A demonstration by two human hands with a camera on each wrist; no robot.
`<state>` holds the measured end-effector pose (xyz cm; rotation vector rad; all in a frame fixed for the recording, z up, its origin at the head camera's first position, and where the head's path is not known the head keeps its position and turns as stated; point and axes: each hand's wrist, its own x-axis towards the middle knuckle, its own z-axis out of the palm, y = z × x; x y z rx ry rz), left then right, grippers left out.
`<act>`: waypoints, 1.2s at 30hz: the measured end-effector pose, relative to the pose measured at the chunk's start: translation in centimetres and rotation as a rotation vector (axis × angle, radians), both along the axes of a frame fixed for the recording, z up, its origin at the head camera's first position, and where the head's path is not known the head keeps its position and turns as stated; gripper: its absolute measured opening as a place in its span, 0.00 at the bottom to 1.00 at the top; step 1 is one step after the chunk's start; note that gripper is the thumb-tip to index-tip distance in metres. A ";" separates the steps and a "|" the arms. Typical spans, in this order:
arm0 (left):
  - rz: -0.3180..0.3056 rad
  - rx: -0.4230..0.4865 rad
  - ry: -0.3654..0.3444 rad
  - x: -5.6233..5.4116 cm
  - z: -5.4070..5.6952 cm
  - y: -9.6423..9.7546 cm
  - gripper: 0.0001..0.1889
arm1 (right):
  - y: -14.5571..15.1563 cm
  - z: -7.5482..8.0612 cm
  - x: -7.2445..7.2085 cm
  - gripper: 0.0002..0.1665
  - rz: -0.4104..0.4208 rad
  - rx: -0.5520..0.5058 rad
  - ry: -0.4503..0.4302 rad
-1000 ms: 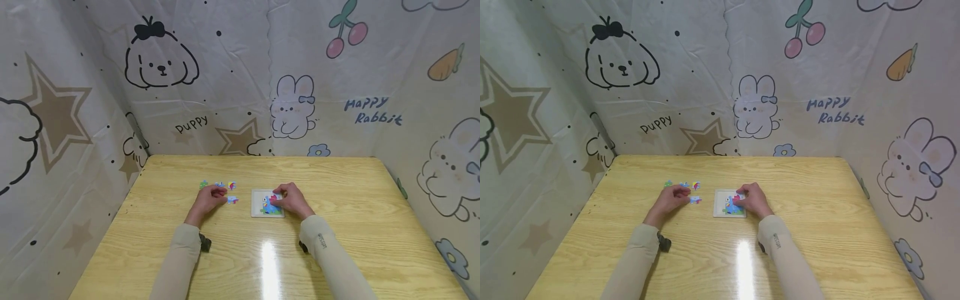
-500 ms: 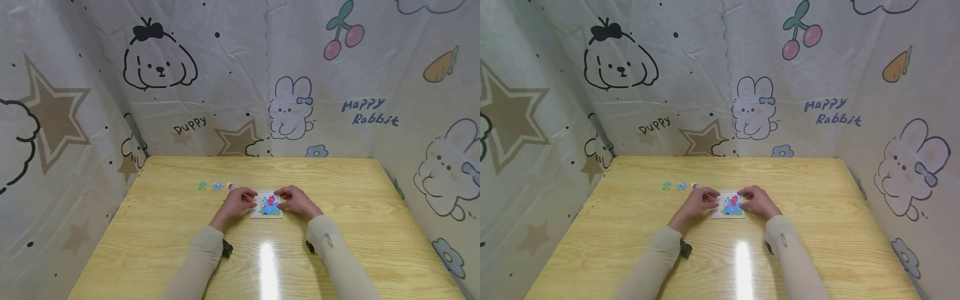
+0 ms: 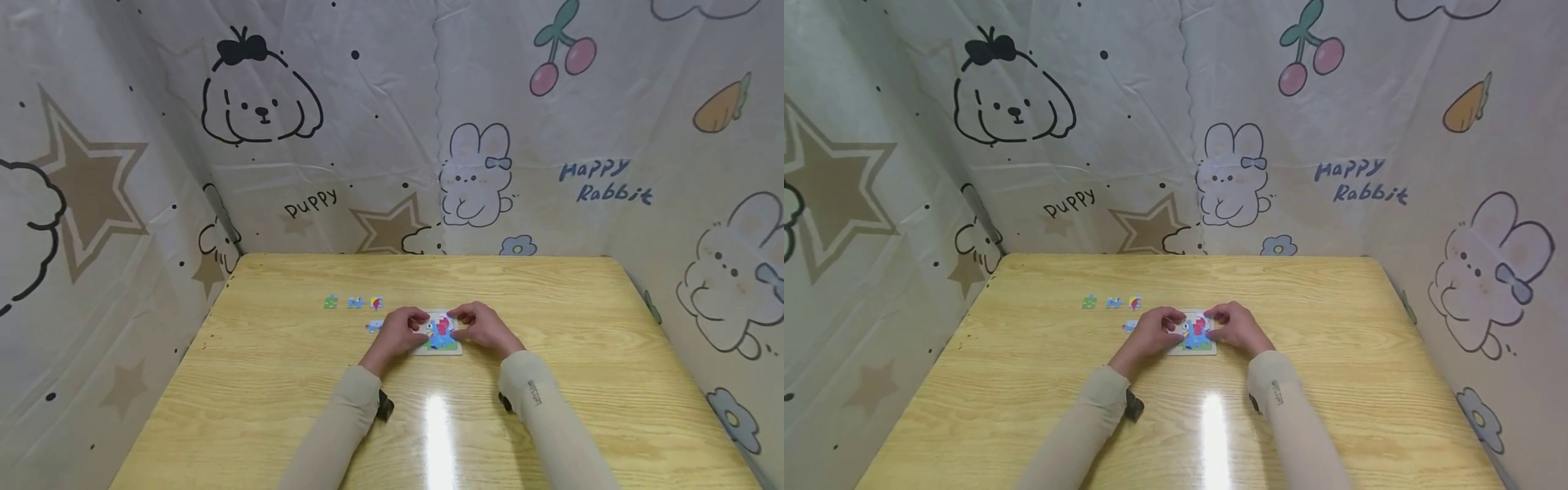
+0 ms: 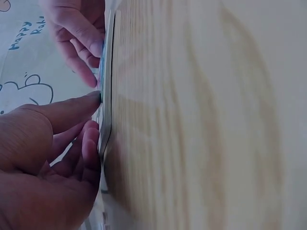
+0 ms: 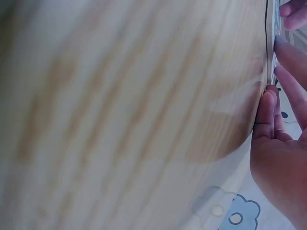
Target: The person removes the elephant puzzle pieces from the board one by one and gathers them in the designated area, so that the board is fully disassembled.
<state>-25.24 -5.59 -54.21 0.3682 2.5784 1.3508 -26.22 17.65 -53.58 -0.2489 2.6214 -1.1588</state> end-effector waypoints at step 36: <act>0.073 0.015 -0.056 0.1 0.2 0.5 0.12 | 0.1 -0.4 -0.2 0.25 -0.008 -0.014 -0.008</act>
